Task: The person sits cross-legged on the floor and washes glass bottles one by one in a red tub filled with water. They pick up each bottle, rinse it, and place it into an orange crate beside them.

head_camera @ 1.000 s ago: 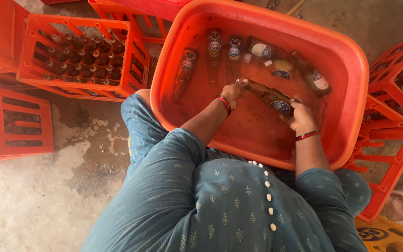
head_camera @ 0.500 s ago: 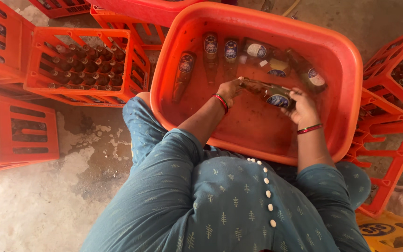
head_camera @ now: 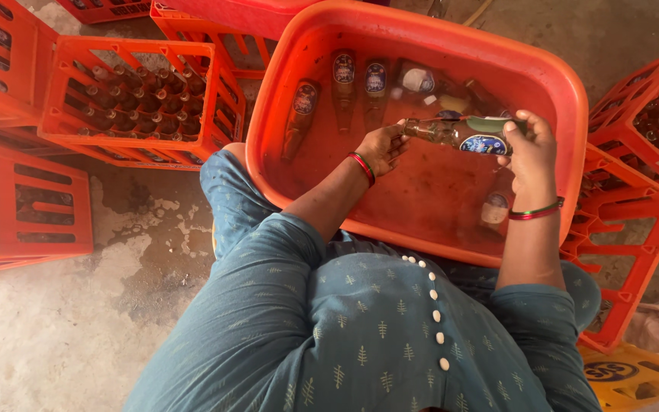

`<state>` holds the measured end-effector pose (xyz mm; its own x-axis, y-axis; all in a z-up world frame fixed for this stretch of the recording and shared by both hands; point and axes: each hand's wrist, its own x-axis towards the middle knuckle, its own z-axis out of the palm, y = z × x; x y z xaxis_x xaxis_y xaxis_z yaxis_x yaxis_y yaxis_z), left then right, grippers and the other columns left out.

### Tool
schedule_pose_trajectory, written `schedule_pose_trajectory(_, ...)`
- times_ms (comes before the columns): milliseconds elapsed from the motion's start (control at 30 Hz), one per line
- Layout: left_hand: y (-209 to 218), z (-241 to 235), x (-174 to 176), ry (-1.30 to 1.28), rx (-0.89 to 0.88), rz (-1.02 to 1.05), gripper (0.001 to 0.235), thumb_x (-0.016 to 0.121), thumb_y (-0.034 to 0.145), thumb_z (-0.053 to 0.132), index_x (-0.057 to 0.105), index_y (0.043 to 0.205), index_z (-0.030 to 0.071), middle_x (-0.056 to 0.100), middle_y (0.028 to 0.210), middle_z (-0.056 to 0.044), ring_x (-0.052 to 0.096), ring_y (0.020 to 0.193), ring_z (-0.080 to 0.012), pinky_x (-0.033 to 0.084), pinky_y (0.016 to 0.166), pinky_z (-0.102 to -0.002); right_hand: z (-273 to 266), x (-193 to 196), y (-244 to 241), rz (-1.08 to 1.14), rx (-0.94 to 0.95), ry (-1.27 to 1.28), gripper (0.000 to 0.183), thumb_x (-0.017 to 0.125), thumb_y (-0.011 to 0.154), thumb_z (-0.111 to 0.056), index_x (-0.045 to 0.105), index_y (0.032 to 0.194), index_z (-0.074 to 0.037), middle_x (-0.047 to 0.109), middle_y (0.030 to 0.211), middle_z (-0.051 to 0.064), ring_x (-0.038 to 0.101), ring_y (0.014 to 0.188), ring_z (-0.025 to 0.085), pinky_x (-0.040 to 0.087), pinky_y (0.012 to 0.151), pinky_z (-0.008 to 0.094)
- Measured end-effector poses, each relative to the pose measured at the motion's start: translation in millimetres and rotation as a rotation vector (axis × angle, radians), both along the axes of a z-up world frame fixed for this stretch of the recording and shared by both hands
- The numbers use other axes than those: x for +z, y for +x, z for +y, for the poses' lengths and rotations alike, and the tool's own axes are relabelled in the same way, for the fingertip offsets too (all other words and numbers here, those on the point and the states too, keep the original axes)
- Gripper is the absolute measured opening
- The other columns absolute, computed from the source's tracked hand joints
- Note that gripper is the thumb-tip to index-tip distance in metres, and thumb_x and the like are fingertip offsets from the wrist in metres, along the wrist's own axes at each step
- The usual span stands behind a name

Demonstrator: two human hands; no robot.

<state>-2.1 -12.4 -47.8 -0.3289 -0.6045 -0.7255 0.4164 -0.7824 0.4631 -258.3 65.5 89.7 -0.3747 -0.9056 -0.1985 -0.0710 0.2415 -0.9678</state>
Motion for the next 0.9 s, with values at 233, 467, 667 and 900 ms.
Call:
schedule_pose_trajectory(233, -0.5, 6.0, 21.5, -0.059, 0.021, 0.092, 0.020, 0.069, 0.093, 0.036, 0.070, 0.111, 0.026, 0.068, 0.090, 0.008, 0.060, 0.091, -0.0103, 0.041, 0.087, -0.032, 5.2, 24.5, 2.1, 0.076, -0.003, -0.093, 0.028, 0.071, 0.102, -0.014, 0.064, 0.129, -0.016, 0.063, 0.109, -0.003, 0.066, 0.088, 0.006, 0.051, 0.057, 0.020)
schedule_pose_trajectory(467, -6.2, 6.1, 21.6, -0.050, -0.036, 0.092, 0.027, 0.068, 0.093, 0.039, 0.064, 0.115, 0.024, 0.069, 0.097, 0.004, 0.061, 0.095, -0.0132, 0.042, 0.088, -0.033, 11.8, 35.8, 1.5, 0.115, -0.007, -0.243, 0.031, 0.078, 0.100, -0.014, 0.067, 0.128, -0.014, 0.062, 0.111, -0.002, 0.068, 0.091, 0.006, 0.049, 0.057, 0.018)
schedule_pose_trajectory(667, -9.9, 10.1, 18.1, -0.061, -0.066, 0.087, 0.030, 0.070, 0.096, 0.042, 0.056, 0.107, 0.018, 0.069, 0.099, -0.001, 0.064, 0.097, -0.0174, 0.044, 0.088, -0.035, 13.0, 30.1, 1.0, 0.392, -0.008, -0.462, 0.030, 0.088, 0.100, -0.018, 0.070, 0.122, -0.008, 0.062, 0.113, 0.003, 0.063, 0.098, 0.014, 0.054, 0.081, 0.028)
schedule_pose_trajectory(900, -12.8, 16.2, 11.9, -0.132, -0.111, 0.063, 0.029, 0.066, 0.092, 0.039, 0.068, 0.112, 0.019, 0.073, 0.101, 0.001, 0.064, 0.097, -0.0153, 0.046, 0.084, -0.032, 16.7, 26.0, -6.8, 0.806, 0.061, -0.647, 0.032, 0.080, 0.107, -0.028, 0.068, 0.120, -0.002, 0.061, 0.118, 0.010, 0.063, 0.107, 0.019, 0.054, 0.096, 0.033)
